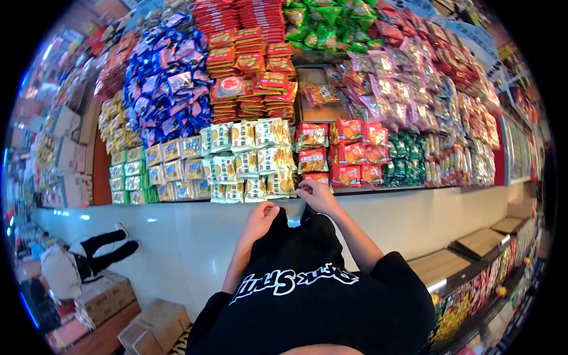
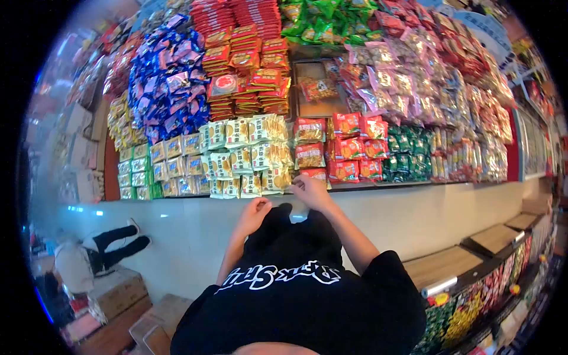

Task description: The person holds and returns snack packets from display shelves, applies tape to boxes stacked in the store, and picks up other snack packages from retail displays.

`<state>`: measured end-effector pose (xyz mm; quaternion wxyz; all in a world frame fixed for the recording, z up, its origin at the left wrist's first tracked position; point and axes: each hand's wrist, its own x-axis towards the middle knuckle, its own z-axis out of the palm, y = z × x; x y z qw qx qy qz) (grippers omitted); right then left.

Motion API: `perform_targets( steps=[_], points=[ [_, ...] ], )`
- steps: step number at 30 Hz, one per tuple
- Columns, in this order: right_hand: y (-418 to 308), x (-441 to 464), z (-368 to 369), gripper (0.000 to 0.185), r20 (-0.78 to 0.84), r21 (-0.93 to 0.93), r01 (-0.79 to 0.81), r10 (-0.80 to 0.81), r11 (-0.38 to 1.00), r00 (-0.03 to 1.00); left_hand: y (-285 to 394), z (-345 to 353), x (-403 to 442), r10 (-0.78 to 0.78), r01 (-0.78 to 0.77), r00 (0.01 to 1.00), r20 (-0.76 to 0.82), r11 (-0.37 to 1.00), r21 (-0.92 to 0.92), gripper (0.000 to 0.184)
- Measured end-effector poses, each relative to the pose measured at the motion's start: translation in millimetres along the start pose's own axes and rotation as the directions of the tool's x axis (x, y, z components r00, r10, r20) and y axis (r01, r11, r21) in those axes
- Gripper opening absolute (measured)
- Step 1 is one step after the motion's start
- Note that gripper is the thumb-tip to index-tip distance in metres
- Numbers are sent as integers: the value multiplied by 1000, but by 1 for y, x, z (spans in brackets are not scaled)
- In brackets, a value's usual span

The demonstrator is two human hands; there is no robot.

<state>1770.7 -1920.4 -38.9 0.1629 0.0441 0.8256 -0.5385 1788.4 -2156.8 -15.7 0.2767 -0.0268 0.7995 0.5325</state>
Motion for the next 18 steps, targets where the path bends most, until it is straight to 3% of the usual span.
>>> perform_targets(
  steps=[3, 8, 14, 18],
  points=[
    [-8, 14, -7, 27, 33, 4, 39, -39, 999, 999, 8, 1, -12, -47, 48, 995, -84, 999, 3, 30],
    [-38, 30, -3, 22, 43, 168, 120, -129, 978, 991, -10, -11, -25, -86, 55, 950, -300, 992, -109, 27],
    [-96, 35, 24, 22, 100, 270, 130, -162, 954, 982, -26, -59, -28, -141, 10, 902, -408, 952, -307, 24],
    [-136, 41, 75, 22, 111, 239, 137, -167, 961, 980, -57, -115, -16, -72, -122, 866, -494, 929, -349, 22]
  ],
)
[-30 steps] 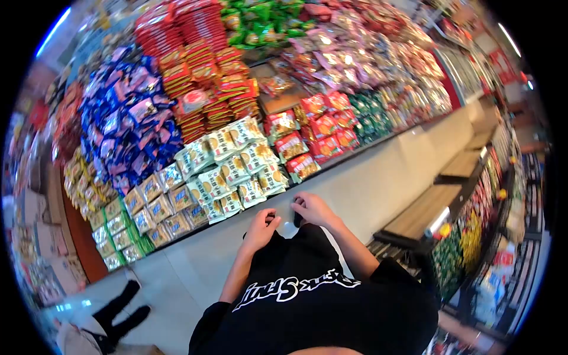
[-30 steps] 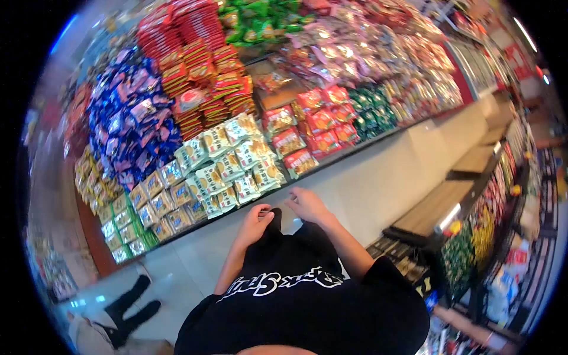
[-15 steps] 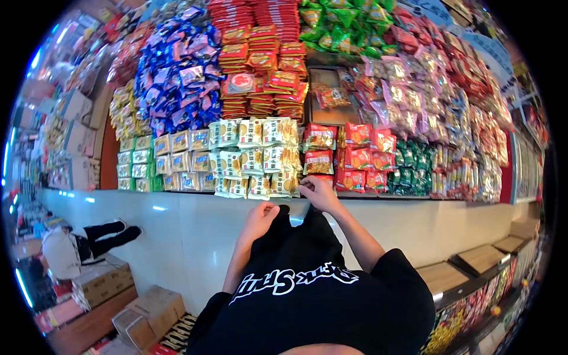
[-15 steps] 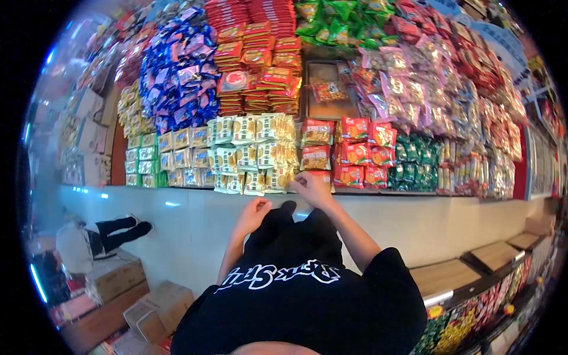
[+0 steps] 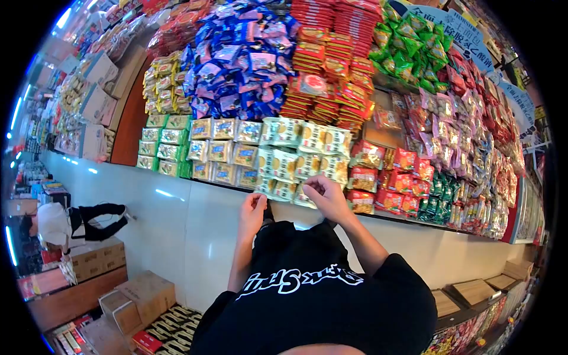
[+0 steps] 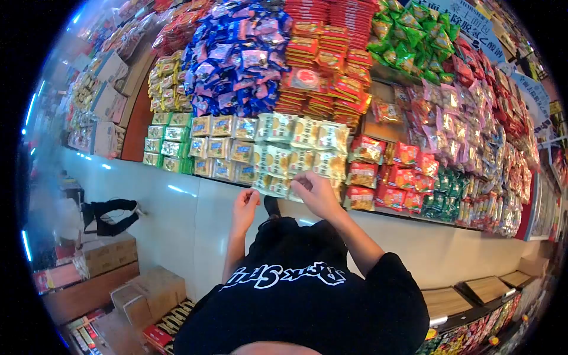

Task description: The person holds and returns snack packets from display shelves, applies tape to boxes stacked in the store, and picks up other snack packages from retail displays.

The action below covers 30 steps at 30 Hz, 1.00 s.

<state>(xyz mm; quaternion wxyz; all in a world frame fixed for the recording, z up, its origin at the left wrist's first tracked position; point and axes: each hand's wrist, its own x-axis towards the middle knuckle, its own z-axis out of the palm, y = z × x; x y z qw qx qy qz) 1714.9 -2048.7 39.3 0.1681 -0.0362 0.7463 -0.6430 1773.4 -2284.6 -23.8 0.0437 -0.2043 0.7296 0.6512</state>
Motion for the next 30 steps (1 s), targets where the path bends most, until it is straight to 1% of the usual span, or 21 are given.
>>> perform_targets(
  steps=[1, 2, 5, 6, 9, 10, 13, 14, 17, 18, 19, 20, 21, 22, 23, 25, 26, 27, 29, 30],
  points=[
    [-7, 7, 18, 22, 4, -6, -12, 12, 1000, 1000, 0, -15, 12, 3, -3, 1000, -1, 1000, -2, 22],
    [-16, 15, 36, 25, 16, -51, 36, -35, 998, 999, -1, -35, 20, -2, 2, 1000, 1, 1000, 2, 22],
    [-20, 45, 96, 30, -24, -133, -25, 22, 991, 999, -21, -88, 55, -12, 12, 996, 90, 1000, 1, 21],
    [-28, 51, 112, 36, -26, -97, -18, 16, 995, 1000, -19, -102, 63, -23, 29, 993, 119, 999, -46, 22],
    [-43, 69, 150, 40, 56, -236, -46, 61, 971, 997, -9, -131, 89, 40, -45, 990, 136, 998, 36, 24],
    [-42, 74, 162, 45, 62, -252, -45, 63, 967, 996, 4, -139, 95, 37, -49, 985, 170, 996, 68, 28],
    [-51, 82, 180, 49, 86, -404, -24, 65, 915, 994, 11, -151, 120, 182, -218, 972, 146, 934, 284, 31],
    [-49, 85, 184, 53, 94, -433, -115, 172, 894, 981, 12, -152, 128, 154, -188, 976, 157, 953, 236, 34],
    [-67, 87, 189, 54, 139, -413, -164, 240, 896, 961, 16, -155, 134, 211, -247, 966, 150, 925, 290, 35],
    [-64, 89, 190, 54, 167, -417, -162, 251, 894, 953, 12, -156, 130, 207, -241, 966, 152, 935, 260, 35],
    [-54, 89, 192, 54, 176, -424, -104, 195, 900, 965, 7, -157, 127, 210, -240, 966, 148, 942, 233, 35],
    [-42, 92, 195, 54, 188, -429, -35, 127, 903, 974, 5, -160, 128, 222, -248, 965, 140, 946, 208, 35],
    [-37, 98, 199, 54, 199, -427, 39, 52, 903, 979, 11, -165, 125, 192, -212, 975, 113, 954, 213, 35],
    [-46, 102, 200, 53, 235, -406, -10, 115, 914, 965, 16, -167, 114, 155, -171, 984, 87, 961, 217, 35],
    [-44, 108, 203, 53, 253, -379, 27, 76, 925, 964, 16, -168, 106, 114, -124, 992, 60, 969, 215, 36],
    [-42, 116, 214, 52, 289, -313, 84, 11, 946, 957, 7, -177, 103, 91, -93, 996, 20, 973, 209, 38],
    [-43, 121, 219, 49, 319, -364, 10, 115, 931, 941, 1, -186, 100, 77, -75, 997, 0, 974, 212, 38],
    [-43, 124, 227, 46, 332, -378, 78, 56, 922, 942, 0, -198, 97, 64, -59, 998, -16, 975, 214, 39],
    [-51, 124, 238, 50, 360, -418, 55, 110, 907, 927, 1, -224, 99, 86, -58, 991, -103, 966, 254, 40],
    [-53, 126, 245, 52, 362, -390, 55, 98, 919, 927, -9, -243, 107, 99, -53, 983, -155, 960, 275, 41]
  ],
)
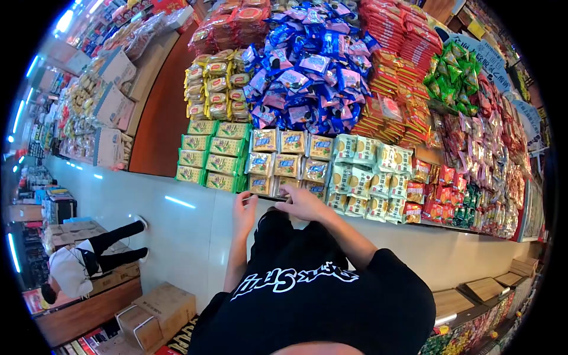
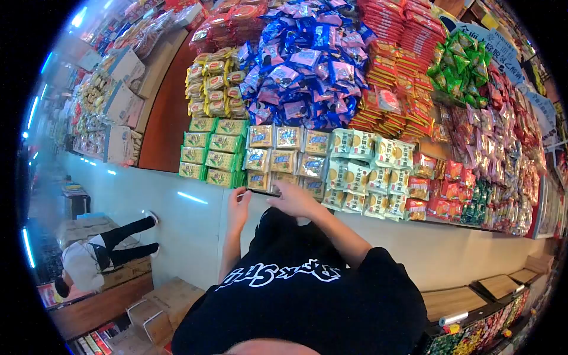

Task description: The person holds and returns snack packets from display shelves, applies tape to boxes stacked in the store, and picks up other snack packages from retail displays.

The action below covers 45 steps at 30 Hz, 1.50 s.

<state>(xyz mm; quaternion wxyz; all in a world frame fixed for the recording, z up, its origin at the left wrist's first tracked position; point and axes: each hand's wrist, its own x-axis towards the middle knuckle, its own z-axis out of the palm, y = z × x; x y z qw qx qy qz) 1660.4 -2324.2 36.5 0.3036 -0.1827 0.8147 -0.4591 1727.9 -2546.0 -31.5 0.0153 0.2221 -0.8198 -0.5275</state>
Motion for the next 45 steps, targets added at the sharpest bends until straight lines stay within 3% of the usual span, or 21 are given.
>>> perform_targets(
  steps=[2, 5, 8, 11, 12, 14, 16, 19, 21, 24, 27, 30, 35, 38, 41, 42, 45],
  points=[
    [-7, 7, 17, 56, -9, 59, 12, -11, 998, 1000, -16, -25, 14, -17, 28, 993, -121, 995, 93, 43],
    [6, 39, 60, 60, -10, 92, 11, -10, 996, 1000, -29, -60, 32, 35, 2, 989, -142, 969, 248, 51],
    [-9, 68, 91, 56, -91, 146, -56, 70, 988, 993, -60, -81, 56, 47, -16, 990, -129, 972, 233, 58],
    [-9, 105, 131, 54, -202, 315, -167, 238, 934, 950, -71, -106, 71, 281, -264, 959, 20, 872, 412, 61],
    [-10, 111, 143, 54, -274, 361, -182, 291, 915, 917, -55, -116, 73, 150, -172, 984, 93, 932, 320, 61],
    [-11, 122, 169, 47, -473, 367, -155, 328, 917, 818, -65, -129, 83, 137, -183, 977, 161, 932, 313, 61],
    [-3, 132, 188, 47, -495, 387, -200, 386, 900, 778, -63, -142, 82, 113, -189, 966, 234, 925, 331, 62],
    [-5, 147, 206, 43, -521, 417, -254, 458, 873, 720, -82, -151, 90, 246, -319, 916, 316, 926, 201, 64],
    [-7, 149, 210, 40, -500, 480, -293, 533, 827, 683, -88, -154, 95, 202, -273, 916, 346, 947, 168, 61],
    [-5, 155, 223, 31, -603, 472, -244, 512, 847, 612, -88, -163, 99, 145, -207, 909, 391, 971, 121, 58],
    [-13, 150, 228, 30, -599, 503, -233, 530, 832, 600, -85, -169, 104, 139, -182, 904, 404, 981, 68, 53],
    [-26, 138, 231, 26, -478, 746, -80, 615, 662, 627, -95, -173, 107, 178, -209, 890, 419, 977, 29, 49],
    [-36, 100, 261, 19, -534, 826, 212, 604, 523, 591, -97, -179, 91, 214, -233, 857, 468, 972, -19, 43],
    [-43, 82, 283, 21, -565, 825, 325, 653, 463, 505, -109, -170, 81, 176, -118, 836, 520, 983, -143, 42],
    [-1, 122, 307, 24, -741, 671, 317, 598, 670, 306, -127, -147, 90, 186, 65, 854, 485, 888, -456, 49],
    [1, 135, 311, 21, -729, 684, 337, 607, 646, 317, -132, -142, 97, 235, -2, 856, 460, 892, -453, 52],
    [9, 158, 293, 20, -719, 695, 397, 595, 600, 359, -128, -128, 103, 239, 30, 883, 405, 830, -557, 55]
  ],
)
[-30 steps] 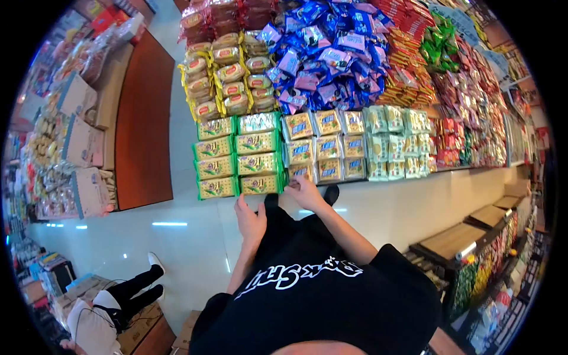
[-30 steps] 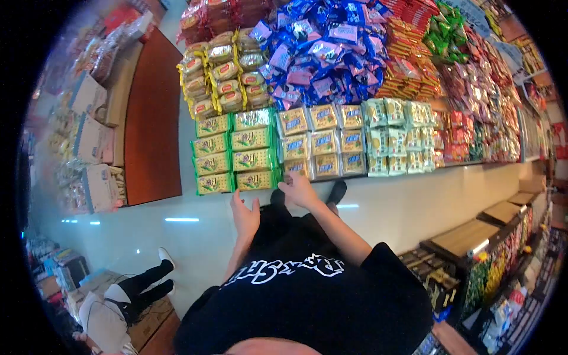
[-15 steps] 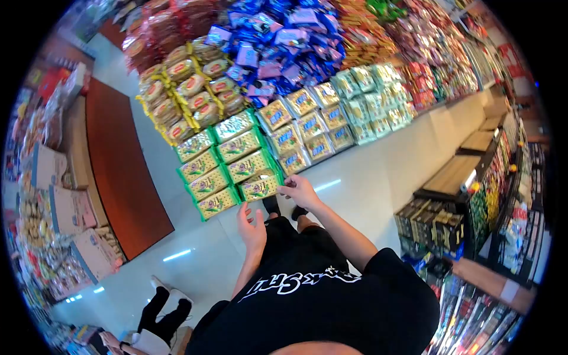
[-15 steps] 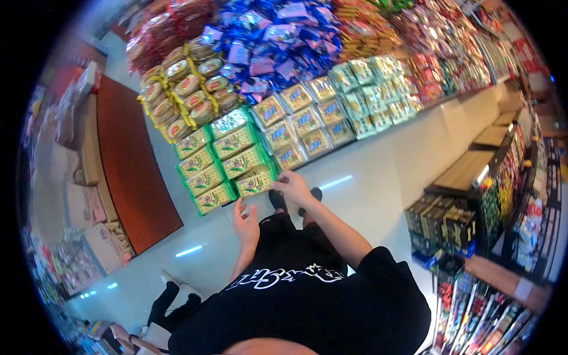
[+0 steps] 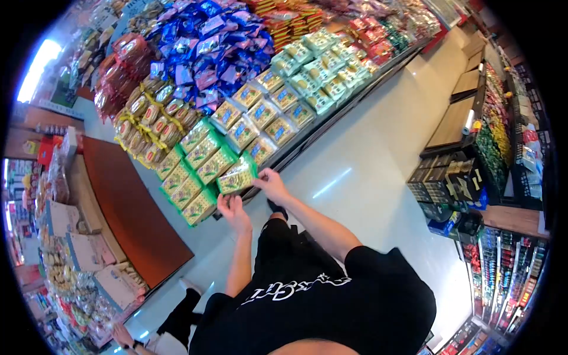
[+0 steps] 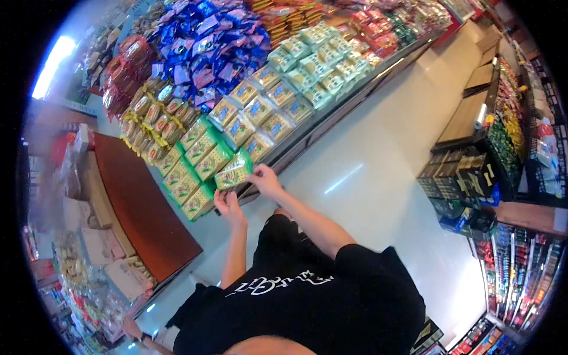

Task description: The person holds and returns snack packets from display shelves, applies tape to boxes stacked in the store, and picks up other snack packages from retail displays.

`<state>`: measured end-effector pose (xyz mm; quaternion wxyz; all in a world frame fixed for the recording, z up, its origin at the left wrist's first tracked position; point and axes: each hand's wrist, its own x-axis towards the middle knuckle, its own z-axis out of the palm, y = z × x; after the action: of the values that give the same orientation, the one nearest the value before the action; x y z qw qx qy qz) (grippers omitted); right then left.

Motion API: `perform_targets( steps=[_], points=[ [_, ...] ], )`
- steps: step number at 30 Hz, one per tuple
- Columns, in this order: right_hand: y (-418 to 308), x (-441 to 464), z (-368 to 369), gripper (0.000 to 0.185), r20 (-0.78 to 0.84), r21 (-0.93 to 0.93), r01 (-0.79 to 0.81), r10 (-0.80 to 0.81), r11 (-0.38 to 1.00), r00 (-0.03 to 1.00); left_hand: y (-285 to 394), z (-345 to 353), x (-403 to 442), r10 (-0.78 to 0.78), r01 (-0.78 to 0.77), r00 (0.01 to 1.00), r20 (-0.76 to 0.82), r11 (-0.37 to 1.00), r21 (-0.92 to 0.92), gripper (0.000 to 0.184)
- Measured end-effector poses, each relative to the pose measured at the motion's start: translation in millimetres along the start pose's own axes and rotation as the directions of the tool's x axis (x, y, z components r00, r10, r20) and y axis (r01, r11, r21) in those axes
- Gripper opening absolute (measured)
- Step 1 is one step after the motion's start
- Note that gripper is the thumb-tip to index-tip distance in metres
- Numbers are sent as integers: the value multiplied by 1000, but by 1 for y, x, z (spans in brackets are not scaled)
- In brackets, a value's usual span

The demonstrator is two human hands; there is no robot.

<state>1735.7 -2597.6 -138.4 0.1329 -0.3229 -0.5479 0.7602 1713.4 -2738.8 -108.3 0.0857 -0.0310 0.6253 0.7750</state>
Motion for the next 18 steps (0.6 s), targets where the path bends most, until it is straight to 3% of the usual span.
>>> perform_targets(
  steps=[2, 3, 6, 7, 10, 11, 14, 18],
  points=[
    [-3, -2, 2, 24, 0, 57, 0, 0, 998, 1000, 5, -2, -4, -92, 91, 996, -19, 994, -58, 58],
    [-2, 2, 2, 24, 0, -12, 17, -17, 1000, 1000, 3, -2, -5, -88, 87, 996, -6, 994, -63, 59],
    [1, 7, -2, 23, 49, 125, 6, -12, 992, 999, -2, -10, -17, -134, 134, 991, 5, 988, -74, 59],
    [-1, 11, -3, 24, 66, 55, -12, 9, 998, 998, -3, -7, -10, -147, 148, 989, 18, 985, -84, 59],
    [-19, 8, 4, 33, -5, 254, 29, -28, 967, 1000, 4, -7, -6, -271, 263, 962, -35, 952, -154, 60],
    [-28, 7, 0, 48, 67, 225, -54, 40, 973, 997, 7, -8, -3, -316, 303, 947, -52, 936, -178, 59],
    [-17, 16, -3, 55, 130, 198, -55, 30, 979, 991, 24, -14, 11, -502, 489, 864, 36, 820, -297, 57],
    [-22, 16, 4, 57, 176, 139, -139, 113, 981, 978, 27, -18, 29, -580, 594, 800, 151, 736, -325, 45]
  ],
)
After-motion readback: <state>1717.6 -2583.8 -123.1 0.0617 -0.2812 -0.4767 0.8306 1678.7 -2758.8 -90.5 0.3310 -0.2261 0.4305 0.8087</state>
